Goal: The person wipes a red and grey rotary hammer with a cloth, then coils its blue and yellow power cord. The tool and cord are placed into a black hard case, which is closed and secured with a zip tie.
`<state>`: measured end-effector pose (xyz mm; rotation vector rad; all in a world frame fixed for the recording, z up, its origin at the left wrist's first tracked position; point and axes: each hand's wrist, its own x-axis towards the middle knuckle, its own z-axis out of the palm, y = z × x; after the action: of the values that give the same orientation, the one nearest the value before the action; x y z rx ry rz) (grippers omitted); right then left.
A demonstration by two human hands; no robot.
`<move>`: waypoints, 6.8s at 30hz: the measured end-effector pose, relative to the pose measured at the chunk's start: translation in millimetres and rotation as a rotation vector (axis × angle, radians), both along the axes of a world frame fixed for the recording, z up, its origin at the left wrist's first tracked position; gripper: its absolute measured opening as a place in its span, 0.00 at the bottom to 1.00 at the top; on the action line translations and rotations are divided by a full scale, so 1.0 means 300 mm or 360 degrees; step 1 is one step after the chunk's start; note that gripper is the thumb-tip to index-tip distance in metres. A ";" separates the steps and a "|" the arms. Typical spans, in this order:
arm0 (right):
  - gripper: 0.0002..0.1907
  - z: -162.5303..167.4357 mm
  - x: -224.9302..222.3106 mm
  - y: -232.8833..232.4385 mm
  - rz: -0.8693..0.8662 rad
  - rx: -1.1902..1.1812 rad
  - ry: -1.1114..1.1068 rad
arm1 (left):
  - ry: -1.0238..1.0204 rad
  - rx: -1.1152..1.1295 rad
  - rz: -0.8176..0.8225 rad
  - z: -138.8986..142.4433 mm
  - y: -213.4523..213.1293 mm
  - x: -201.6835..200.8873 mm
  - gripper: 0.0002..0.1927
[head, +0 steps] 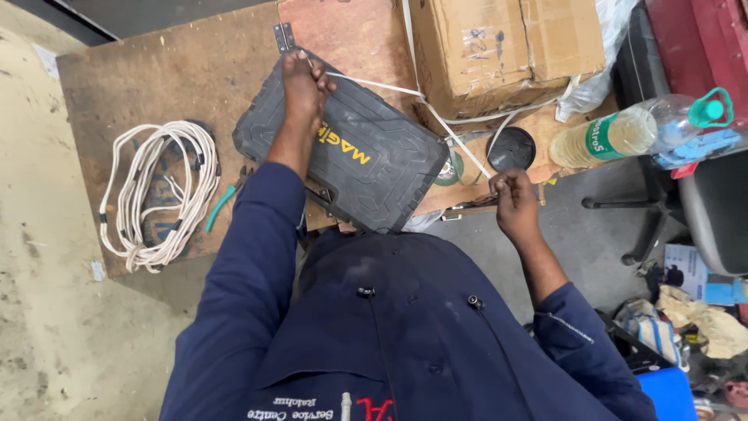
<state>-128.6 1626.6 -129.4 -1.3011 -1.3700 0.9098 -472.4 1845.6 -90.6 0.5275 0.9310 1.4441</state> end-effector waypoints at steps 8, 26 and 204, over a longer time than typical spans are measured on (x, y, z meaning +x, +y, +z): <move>0.02 -0.031 -0.027 -0.092 0.0157 -0.0311 0.0187 | -0.0206 0.0085 0.0363 0.023 0.088 -0.075 0.03; 0.07 0.199 -0.247 -0.124 0.0260 0.0368 -0.0797 | 0.2986 -0.0529 -0.0515 -0.099 -0.587 -0.610 0.16; 0.10 0.040 -1.225 -0.051 0.0550 -0.0640 -0.0297 | 0.1030 -0.0040 -0.0726 -0.029 -0.459 -0.708 0.19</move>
<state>-496.1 1611.3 -117.5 -1.5029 -1.6473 1.3815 -684.8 1707.8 -99.2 1.1465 1.2268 0.8486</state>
